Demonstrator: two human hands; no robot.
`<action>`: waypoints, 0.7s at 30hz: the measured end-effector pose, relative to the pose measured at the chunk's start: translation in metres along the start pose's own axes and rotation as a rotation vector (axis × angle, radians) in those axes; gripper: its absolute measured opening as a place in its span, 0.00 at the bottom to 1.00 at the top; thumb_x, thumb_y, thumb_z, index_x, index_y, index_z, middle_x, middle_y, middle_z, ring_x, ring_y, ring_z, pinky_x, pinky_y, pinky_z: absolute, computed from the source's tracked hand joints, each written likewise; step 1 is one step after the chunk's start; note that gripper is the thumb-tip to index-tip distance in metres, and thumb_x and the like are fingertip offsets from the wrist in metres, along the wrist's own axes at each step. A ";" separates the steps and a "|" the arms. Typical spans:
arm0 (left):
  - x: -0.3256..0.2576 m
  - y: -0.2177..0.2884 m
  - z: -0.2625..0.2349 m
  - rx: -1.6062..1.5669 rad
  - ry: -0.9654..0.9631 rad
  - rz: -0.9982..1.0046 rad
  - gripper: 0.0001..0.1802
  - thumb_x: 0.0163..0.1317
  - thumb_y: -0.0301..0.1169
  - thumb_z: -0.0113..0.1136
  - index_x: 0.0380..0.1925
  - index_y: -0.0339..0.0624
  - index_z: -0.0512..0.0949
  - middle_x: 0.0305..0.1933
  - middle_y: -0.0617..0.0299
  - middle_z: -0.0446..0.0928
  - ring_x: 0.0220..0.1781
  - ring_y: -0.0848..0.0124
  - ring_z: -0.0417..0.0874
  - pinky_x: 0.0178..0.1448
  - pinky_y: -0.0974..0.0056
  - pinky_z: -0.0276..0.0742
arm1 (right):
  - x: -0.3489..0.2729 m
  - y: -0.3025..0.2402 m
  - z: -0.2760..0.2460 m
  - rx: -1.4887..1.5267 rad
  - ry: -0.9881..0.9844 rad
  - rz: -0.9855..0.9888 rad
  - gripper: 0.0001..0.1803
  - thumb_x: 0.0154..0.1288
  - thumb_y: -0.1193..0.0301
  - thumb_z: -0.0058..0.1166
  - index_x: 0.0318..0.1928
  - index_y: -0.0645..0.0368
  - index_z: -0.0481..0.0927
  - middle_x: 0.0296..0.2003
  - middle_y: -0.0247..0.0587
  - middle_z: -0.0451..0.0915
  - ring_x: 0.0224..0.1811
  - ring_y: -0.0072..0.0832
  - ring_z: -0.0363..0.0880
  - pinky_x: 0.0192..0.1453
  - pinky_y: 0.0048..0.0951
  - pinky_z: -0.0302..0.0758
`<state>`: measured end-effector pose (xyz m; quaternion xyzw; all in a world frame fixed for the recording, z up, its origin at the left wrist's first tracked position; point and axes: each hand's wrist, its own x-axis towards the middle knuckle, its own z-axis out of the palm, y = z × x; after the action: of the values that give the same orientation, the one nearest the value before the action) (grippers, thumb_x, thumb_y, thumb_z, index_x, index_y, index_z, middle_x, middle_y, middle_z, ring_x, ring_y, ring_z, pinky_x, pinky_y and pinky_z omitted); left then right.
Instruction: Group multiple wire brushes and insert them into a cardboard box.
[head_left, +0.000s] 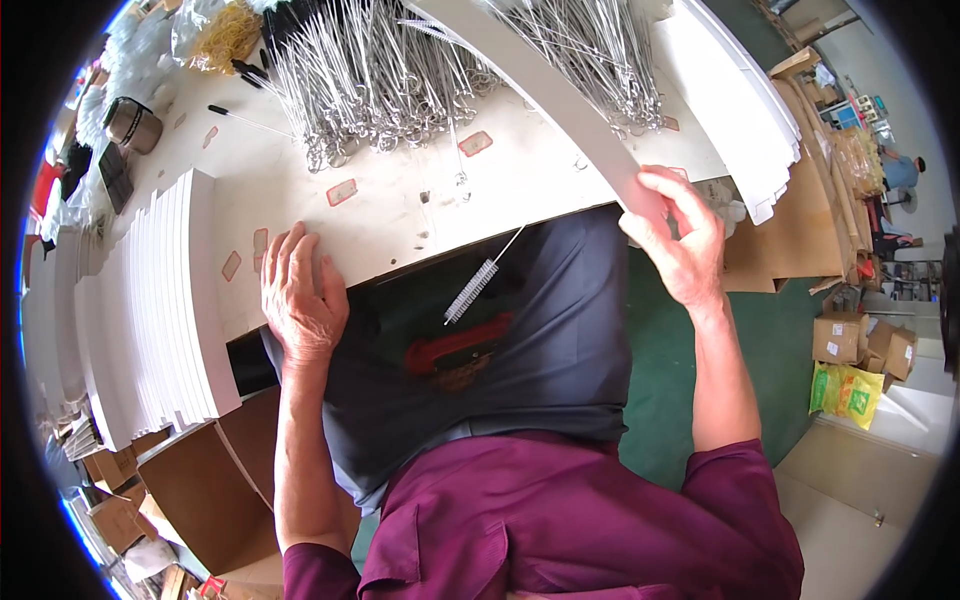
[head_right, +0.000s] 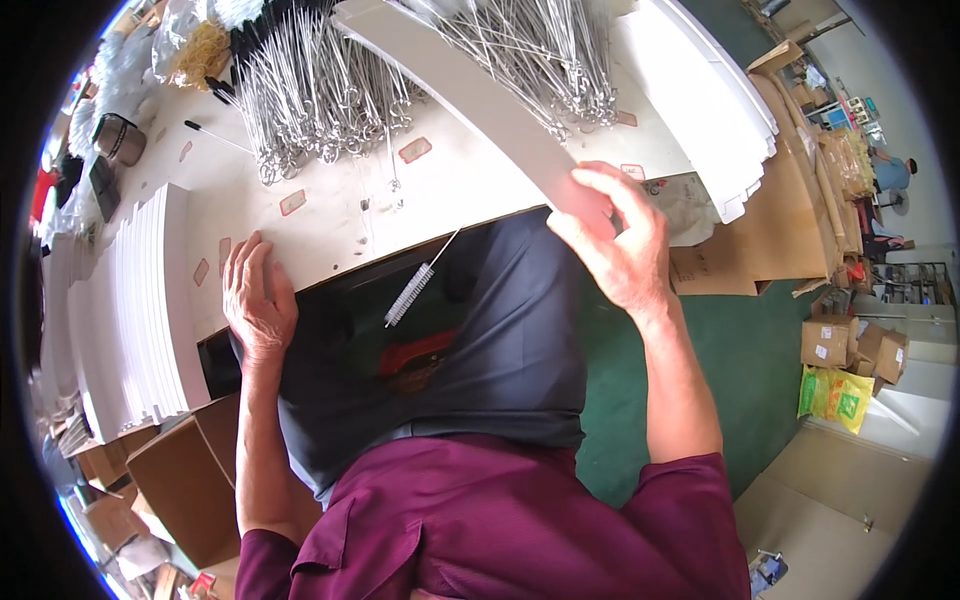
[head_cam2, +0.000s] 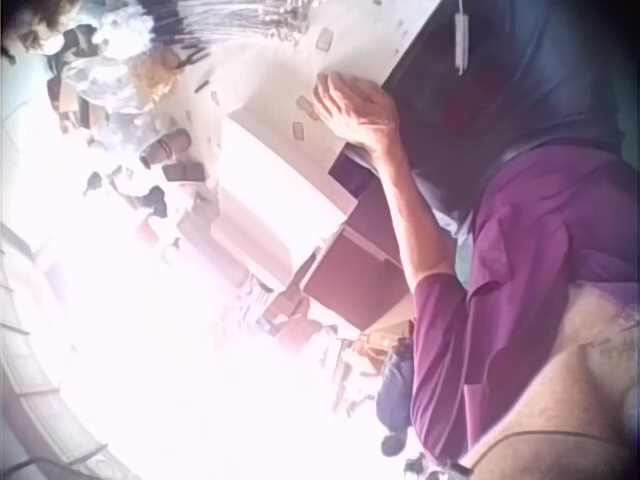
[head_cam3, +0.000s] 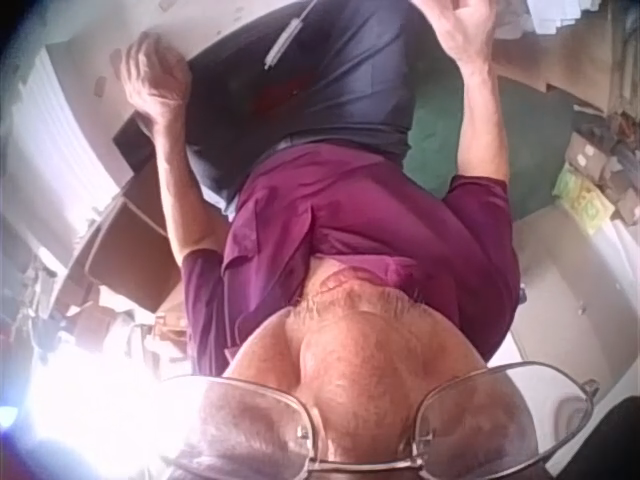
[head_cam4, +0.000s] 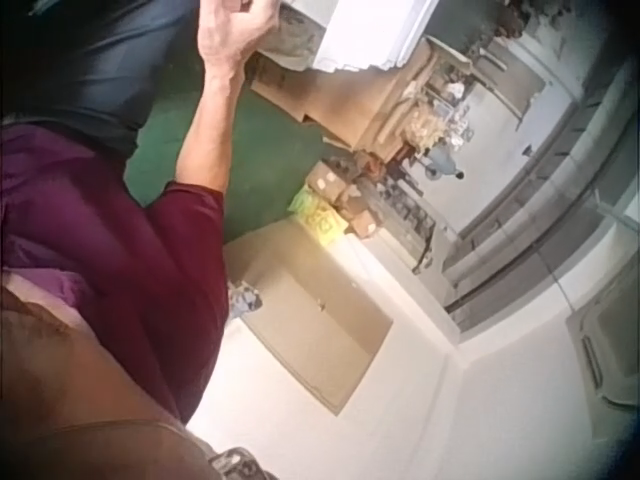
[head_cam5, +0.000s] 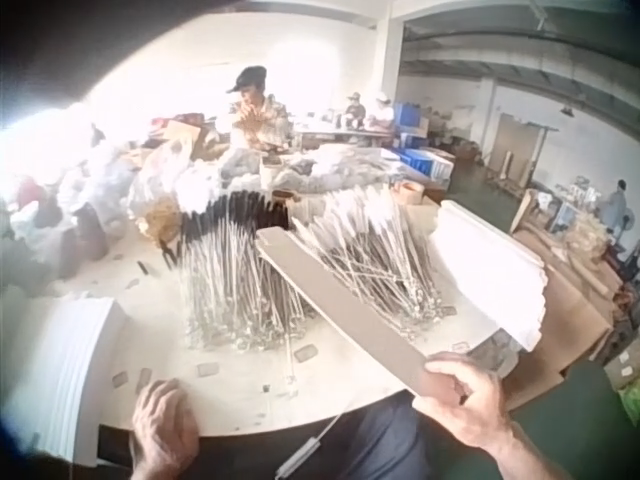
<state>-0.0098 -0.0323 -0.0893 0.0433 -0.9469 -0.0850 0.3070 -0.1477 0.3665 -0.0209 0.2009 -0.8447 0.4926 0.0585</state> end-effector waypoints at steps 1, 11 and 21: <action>-0.001 0.000 0.001 -0.002 0.002 0.004 0.16 0.62 0.26 0.60 0.51 0.35 0.80 0.58 0.47 0.82 0.62 0.45 0.80 0.72 0.46 0.72 | -0.004 -0.004 0.005 -0.028 -0.022 -0.006 0.25 0.57 0.71 0.76 0.55 0.64 0.84 0.58 0.47 0.83 0.57 0.32 0.83 0.61 0.32 0.79; 0.002 0.001 -0.003 -0.049 0.001 0.005 0.16 0.62 0.25 0.62 0.51 0.35 0.80 0.58 0.46 0.82 0.63 0.45 0.80 0.71 0.46 0.72 | -0.024 -0.026 0.042 -0.151 -0.176 -0.240 0.26 0.53 0.71 0.76 0.53 0.61 0.83 0.58 0.51 0.82 0.62 0.45 0.82 0.66 0.41 0.79; 0.022 -0.037 -0.018 -0.195 -0.026 -0.292 0.16 0.61 0.28 0.67 0.48 0.34 0.82 0.55 0.43 0.83 0.60 0.46 0.83 0.67 0.51 0.77 | -0.033 -0.026 0.049 -0.128 -0.206 -0.253 0.26 0.54 0.68 0.76 0.54 0.60 0.83 0.55 0.50 0.83 0.57 0.48 0.83 0.63 0.44 0.80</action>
<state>-0.0154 -0.0739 -0.0692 0.1493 -0.9218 -0.2204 0.2817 -0.1022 0.3221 -0.0346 0.3511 -0.8438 0.4033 0.0458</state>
